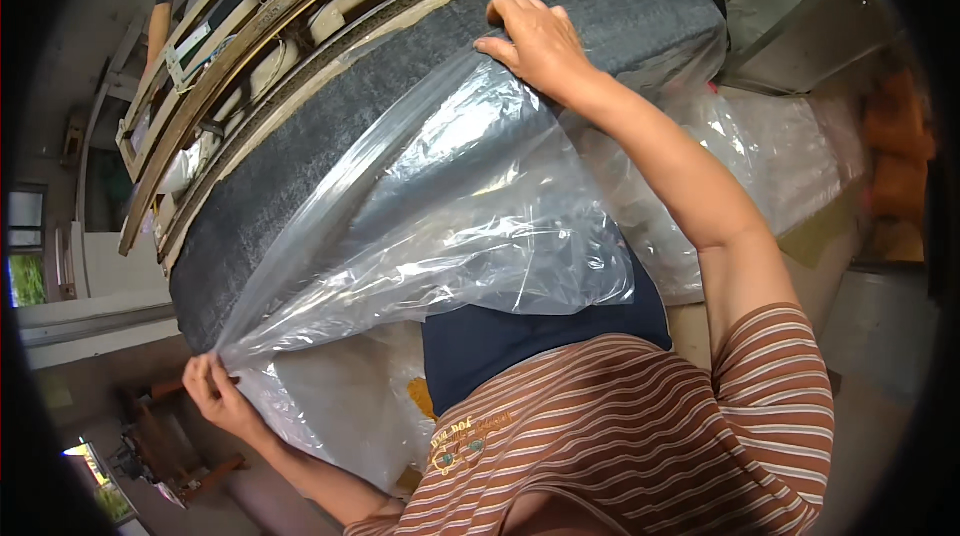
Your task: The recorder is wrapping a large industrial component, possibly foam or rubber, with clear plastic sheeting.
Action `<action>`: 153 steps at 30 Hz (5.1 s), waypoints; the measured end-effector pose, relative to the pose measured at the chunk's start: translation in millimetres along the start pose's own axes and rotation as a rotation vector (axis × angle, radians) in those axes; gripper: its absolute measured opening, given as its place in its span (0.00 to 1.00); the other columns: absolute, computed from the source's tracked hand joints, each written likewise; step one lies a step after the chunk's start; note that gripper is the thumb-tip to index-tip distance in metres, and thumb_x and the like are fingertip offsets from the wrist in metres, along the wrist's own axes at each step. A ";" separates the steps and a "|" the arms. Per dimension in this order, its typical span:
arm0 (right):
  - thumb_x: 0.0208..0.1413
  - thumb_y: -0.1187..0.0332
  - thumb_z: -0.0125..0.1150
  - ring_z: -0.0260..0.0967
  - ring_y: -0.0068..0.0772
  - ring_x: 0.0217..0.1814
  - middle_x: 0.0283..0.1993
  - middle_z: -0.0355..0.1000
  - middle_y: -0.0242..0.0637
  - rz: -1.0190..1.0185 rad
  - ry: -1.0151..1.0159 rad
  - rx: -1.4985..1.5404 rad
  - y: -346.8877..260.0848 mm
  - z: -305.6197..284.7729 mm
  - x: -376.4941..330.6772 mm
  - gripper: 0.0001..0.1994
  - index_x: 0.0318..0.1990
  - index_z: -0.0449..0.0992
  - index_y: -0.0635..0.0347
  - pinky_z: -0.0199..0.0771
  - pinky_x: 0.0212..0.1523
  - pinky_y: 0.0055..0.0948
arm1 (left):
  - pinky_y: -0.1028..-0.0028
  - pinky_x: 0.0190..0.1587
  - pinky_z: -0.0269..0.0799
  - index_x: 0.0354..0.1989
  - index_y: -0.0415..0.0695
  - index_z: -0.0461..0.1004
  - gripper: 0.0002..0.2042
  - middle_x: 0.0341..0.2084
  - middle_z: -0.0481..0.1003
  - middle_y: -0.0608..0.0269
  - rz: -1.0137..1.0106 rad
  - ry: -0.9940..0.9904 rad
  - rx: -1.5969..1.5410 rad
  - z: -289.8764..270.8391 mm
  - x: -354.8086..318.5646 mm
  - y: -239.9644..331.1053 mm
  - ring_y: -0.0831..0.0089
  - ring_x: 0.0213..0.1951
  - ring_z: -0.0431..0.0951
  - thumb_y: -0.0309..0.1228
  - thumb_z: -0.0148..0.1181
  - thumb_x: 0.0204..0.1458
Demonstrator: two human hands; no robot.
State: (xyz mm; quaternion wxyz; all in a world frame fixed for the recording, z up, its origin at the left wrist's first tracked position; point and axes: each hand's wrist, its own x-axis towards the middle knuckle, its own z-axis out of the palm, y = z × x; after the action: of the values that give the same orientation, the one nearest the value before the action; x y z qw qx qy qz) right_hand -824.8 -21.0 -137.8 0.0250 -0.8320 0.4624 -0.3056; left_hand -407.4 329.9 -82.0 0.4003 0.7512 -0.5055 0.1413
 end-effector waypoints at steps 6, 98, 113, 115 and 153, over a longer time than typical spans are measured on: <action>0.52 0.65 0.55 0.66 0.39 0.45 0.37 0.70 0.37 0.027 -0.089 0.171 14.3 0.2 37.4 0.07 0.35 0.73 0.56 0.64 0.44 0.34 | 0.85 0.23 0.56 0.39 0.44 0.69 0.06 0.25 0.67 0.72 -0.519 0.436 -0.742 40.2 -3.1 27.2 0.86 0.25 0.63 0.33 0.53 0.58; 0.45 0.59 0.62 0.69 0.47 0.24 0.19 0.68 0.41 -0.350 -0.528 0.237 30.9 -103.3 -103.3 0.13 0.27 0.68 0.57 0.64 0.23 0.43 | 0.79 0.36 0.71 0.46 0.44 0.65 0.10 0.33 0.70 0.67 -0.376 -0.149 -1.015 232.7 74.1 198.2 0.79 0.33 0.70 0.31 0.50 0.58; 0.43 0.68 0.58 0.69 0.51 0.36 0.34 0.71 0.45 0.356 0.357 -0.766 301.2 -275.0 7.5 0.13 0.39 0.73 0.56 0.70 0.37 0.41 | 0.56 0.42 0.65 0.39 0.34 0.67 0.12 0.35 0.72 0.40 -0.314 -0.051 0.605 82.8 104.3 -224.4 0.44 0.38 0.71 0.31 0.45 0.56; 0.43 0.69 0.57 0.67 0.47 0.39 0.36 0.70 0.45 0.136 0.632 -0.616 233.1 -235.9 39.2 0.11 0.37 0.73 0.58 0.68 0.41 0.35 | 0.56 0.42 0.65 0.39 0.34 0.66 0.12 0.36 0.72 0.39 -0.347 -0.022 0.650 48.5 97.3 -244.5 0.43 0.39 0.71 0.31 0.44 0.56; 0.51 0.52 0.58 0.49 0.41 0.66 0.63 0.51 0.50 -0.011 -0.999 1.517 -324.2 106.4 31.0 0.37 0.61 0.53 0.68 0.54 0.61 0.36 | 0.80 0.31 0.65 0.31 0.40 0.72 0.05 0.24 0.73 0.69 -0.340 0.336 -0.622 125.1 127.7 -187.5 0.83 0.27 0.70 0.28 0.60 0.49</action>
State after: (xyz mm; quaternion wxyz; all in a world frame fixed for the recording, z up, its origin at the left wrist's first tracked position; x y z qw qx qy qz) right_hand -511.8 114.2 -104.0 0.7621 -0.6302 0.0684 -0.1319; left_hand -210.5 185.9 -169.2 0.7037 0.6334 -0.3201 0.0341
